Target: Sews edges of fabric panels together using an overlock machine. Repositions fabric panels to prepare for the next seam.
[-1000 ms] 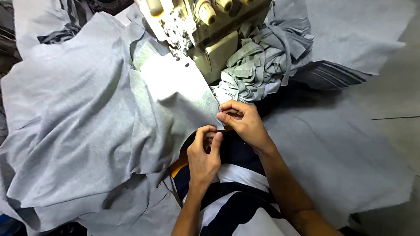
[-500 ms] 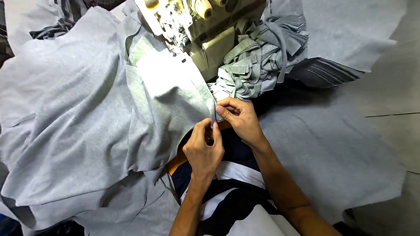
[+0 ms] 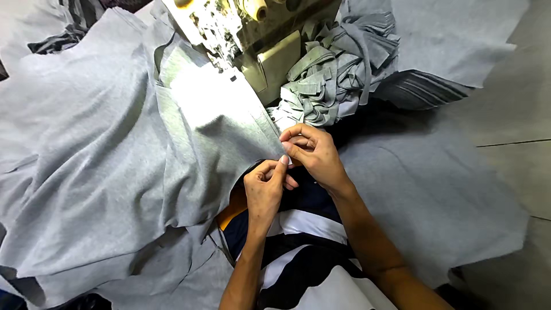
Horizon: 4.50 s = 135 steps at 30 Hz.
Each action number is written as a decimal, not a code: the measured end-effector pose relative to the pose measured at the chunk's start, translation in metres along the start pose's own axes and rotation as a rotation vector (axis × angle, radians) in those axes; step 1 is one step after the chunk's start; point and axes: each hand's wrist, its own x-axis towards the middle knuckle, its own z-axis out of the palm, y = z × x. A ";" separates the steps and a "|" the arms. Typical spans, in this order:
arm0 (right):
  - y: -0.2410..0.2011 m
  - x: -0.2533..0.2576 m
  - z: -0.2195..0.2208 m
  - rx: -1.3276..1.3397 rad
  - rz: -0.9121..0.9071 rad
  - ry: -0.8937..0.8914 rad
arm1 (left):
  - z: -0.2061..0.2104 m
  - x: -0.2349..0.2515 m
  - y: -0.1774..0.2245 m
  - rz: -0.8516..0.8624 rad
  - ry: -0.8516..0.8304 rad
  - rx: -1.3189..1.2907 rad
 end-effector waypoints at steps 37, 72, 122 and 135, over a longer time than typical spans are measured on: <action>-0.008 -0.016 -0.001 -0.063 0.051 0.103 | -0.046 -0.007 0.013 0.053 -0.455 -0.010; -0.011 -0.026 0.001 -0.098 0.062 0.120 | 0.005 0.005 -0.012 0.046 0.326 -0.381; 0.013 0.014 0.039 -0.005 -0.312 0.261 | -0.129 0.046 0.019 0.609 0.260 1.333; -0.016 0.078 0.066 -0.096 -0.312 0.374 | -0.186 0.195 0.098 0.380 -0.131 0.791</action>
